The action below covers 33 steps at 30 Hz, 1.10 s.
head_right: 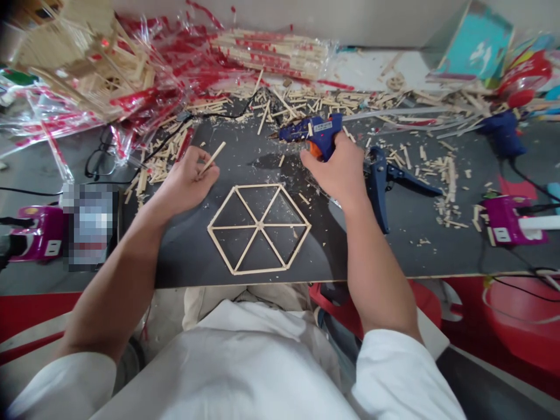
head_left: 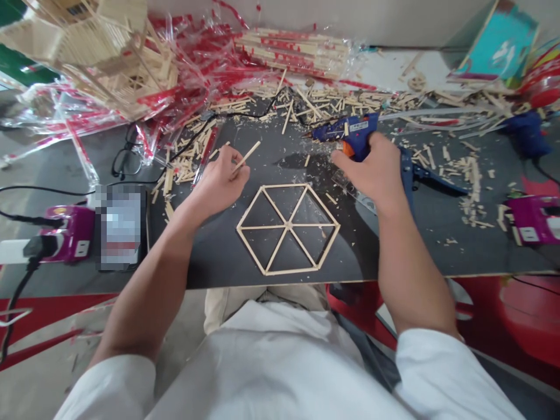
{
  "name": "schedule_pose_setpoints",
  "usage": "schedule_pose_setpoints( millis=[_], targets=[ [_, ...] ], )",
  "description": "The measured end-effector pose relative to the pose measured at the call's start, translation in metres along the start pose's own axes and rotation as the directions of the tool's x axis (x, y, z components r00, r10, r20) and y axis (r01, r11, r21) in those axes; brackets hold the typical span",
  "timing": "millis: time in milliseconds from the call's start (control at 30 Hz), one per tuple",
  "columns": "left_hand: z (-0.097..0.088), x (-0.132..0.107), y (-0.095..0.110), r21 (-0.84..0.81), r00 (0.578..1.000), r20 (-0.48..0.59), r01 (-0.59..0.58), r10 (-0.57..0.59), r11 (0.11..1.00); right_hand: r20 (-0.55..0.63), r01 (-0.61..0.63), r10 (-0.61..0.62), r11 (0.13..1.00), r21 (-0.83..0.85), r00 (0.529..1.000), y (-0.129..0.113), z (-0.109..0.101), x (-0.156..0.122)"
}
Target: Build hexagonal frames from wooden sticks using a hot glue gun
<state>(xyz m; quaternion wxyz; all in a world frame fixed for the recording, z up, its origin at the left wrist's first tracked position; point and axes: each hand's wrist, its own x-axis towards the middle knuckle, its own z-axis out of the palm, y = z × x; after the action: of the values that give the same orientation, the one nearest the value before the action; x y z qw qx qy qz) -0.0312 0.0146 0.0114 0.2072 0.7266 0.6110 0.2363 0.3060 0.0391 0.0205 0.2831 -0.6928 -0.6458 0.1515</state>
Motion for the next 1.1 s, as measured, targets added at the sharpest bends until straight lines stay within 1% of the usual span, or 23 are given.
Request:
schedule_pose_setpoints(
  millis=[100, 167, 233, 300, 400, 467, 567, 667, 800, 933, 1033, 1100],
  targets=[
    [-0.001, 0.001, 0.003, -0.001, 1.000, 0.005, 0.006, -0.006, 1.000, 0.080, 0.055, -0.057, 0.998, 0.033, 0.995, -0.011, 0.006, -0.007],
    [-0.001, 0.001, 0.003, -0.005, 1.000, -0.018, -0.005, 0.005, 1.000, 0.141, 0.078, -0.077, 0.997, -0.005, 0.987, -0.017, 0.011, -0.012],
    [-0.002, 0.002, 0.003, 0.006, 1.000, -0.023, 0.007, -0.007, 1.000, 0.211, 0.109, -0.096, 0.993, -0.046, 0.973, -0.022, 0.015, -0.017],
    [-0.004, 0.001, 0.005, 0.041, 0.999, 0.038, 0.033, -0.035, 0.999, 0.262, 0.147, -0.130, 0.988, -0.050, 0.956, -0.025, 0.018, -0.020],
    [-0.009, -0.001, 0.011, 0.077, 0.981, 0.186, 0.042, -0.055, 0.996, 0.286, 0.181, -0.159, 0.982, -0.050, 0.945, -0.027, 0.021, -0.023],
    [-0.010, -0.003, 0.015, 0.068, 0.974, 0.223, 0.030, -0.044, 0.997, 0.287, 0.172, -0.142, 0.982, -0.082, 0.947, -0.028, 0.022, -0.023],
    [-0.005, -0.004, 0.018, -0.008, 0.979, 0.199, 0.041, -0.038, 0.999, 0.274, 0.171, -0.138, 0.980, -0.101, 0.952, -0.030, 0.024, -0.023],
    [0.005, -0.004, 0.021, -0.151, 0.988, 0.143, 0.081, -0.060, 0.985, 0.231, 0.187, -0.168, 0.980, -0.065, 0.958, -0.032, 0.024, -0.024],
    [0.018, -0.003, 0.026, -0.308, 0.989, 0.091, 0.142, -0.119, 0.941, 0.190, 0.139, -0.141, 0.990, 0.024, 0.972, -0.031, 0.024, -0.026],
    [0.026, -0.005, 0.031, -0.442, 0.986, 0.072, 0.167, -0.150, 0.882, 0.209, 0.098, -0.125, 0.986, 0.135, 0.970, -0.029, 0.025, -0.026],
    [0.028, -0.007, 0.033, -0.473, 0.992, 0.038, 0.127, -0.124, 0.872, 0.256, 0.083, -0.127, 0.981, 0.176, 0.958, -0.028, 0.026, -0.026],
    [0.027, -0.007, 0.031, -0.458, 0.993, 0.010, 0.109, -0.117, 0.882, 0.263, 0.080, -0.121, 0.983, 0.163, 0.957, -0.027, 0.028, -0.027]
  ],
)
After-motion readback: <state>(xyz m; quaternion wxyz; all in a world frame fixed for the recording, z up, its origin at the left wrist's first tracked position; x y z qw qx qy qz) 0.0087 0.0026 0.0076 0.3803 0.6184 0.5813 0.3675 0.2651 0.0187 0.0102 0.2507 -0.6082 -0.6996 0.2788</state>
